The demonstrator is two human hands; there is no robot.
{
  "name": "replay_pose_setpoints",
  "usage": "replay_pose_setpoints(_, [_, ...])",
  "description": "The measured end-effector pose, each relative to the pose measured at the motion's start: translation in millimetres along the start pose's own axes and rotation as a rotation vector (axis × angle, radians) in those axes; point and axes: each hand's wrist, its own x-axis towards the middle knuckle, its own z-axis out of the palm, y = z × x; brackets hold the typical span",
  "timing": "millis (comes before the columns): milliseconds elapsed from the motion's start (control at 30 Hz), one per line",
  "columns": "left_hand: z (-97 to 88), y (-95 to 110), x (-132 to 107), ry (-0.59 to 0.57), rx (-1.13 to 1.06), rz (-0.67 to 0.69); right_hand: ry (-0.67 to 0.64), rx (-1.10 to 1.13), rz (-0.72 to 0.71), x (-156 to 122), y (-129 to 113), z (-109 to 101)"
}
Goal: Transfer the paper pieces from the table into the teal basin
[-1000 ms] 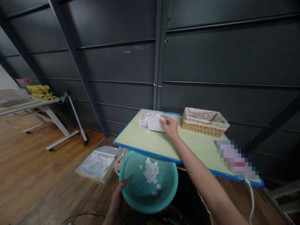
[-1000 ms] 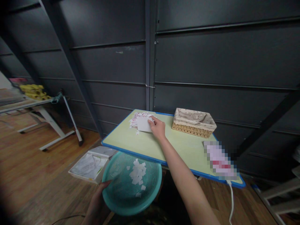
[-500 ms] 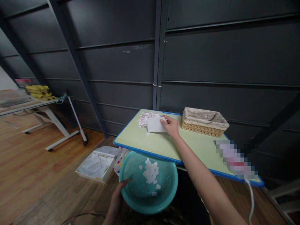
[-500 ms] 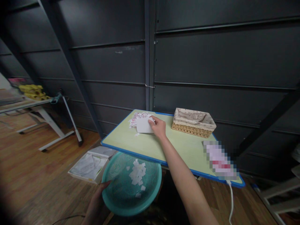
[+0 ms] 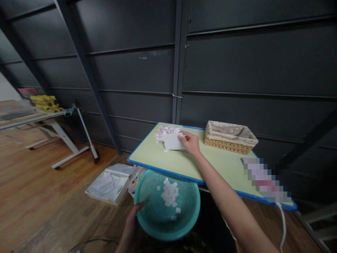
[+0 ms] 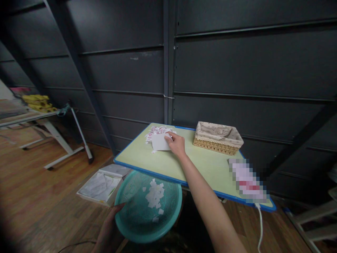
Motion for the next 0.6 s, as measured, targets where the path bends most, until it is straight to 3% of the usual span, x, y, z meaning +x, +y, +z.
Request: replay_pose_setpoints(600, [4.3,0.2,-4.7,-0.008,-0.014,0.036,0.001,0.015,0.005,0.4,-0.4,-0.4])
